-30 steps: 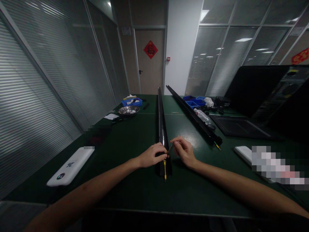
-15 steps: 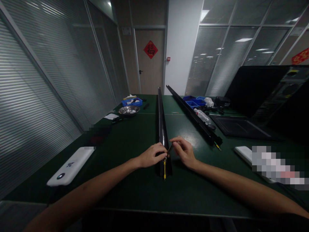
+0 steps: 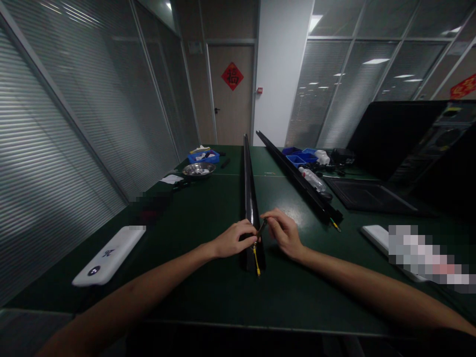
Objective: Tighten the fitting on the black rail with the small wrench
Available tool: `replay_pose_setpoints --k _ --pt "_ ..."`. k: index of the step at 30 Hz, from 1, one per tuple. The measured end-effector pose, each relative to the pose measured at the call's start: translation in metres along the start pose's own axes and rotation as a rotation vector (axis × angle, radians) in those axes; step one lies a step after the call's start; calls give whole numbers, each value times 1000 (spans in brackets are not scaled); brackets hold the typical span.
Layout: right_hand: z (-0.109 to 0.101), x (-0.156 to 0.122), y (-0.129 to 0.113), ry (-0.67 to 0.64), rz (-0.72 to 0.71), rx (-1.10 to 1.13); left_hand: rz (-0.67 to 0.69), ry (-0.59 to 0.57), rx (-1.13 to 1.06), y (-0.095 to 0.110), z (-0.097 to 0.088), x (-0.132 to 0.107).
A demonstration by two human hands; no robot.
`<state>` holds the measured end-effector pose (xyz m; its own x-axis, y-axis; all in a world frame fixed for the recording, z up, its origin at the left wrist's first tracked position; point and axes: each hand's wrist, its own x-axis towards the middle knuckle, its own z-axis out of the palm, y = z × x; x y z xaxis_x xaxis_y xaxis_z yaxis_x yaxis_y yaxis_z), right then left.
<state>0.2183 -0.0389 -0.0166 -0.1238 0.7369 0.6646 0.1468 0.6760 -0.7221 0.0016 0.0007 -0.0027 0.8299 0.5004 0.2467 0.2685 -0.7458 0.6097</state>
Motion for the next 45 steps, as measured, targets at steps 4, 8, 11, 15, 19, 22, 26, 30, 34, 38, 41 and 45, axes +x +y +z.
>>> replay_pose_setpoints --k 4,8,11,15,19,22,26,30,34,38,41,45 --pt "0 0 -3 -5 2 -28 6 6 -11 1 0 -1" --pt "0 -1 -3 -13 -3 -47 25 9 -21 4 -2 0" --pt "-1 -1 -1 -14 -16 -54 32 8 -17 5 -3 0" --pt "-2 -2 2 9 -19 -63 27 12 -3 3 -2 1" --pt "-2 -3 3 5 -19 -89 32 10 -6 2 -2 0" --pt "-2 -3 3 -8 -15 -102 20 7 -17 3 -2 0" --pt "-2 -4 4 -37 -8 -97 19 2 -25 2 -2 0" --pt "-1 -5 5 -73 8 -68 26 4 -46 0 -2 0" --pt "0 -5 5 -69 32 -27 10 4 -66 1 -3 -1" --pt "1 -4 5 -67 74 15 -44 18 -80 3 -4 -1" --pt "1 -4 5 -61 103 45 -69 20 -88 4 -4 -1" --pt "1 -4 5 -50 124 70 -58 10 -76 4 -4 -1"
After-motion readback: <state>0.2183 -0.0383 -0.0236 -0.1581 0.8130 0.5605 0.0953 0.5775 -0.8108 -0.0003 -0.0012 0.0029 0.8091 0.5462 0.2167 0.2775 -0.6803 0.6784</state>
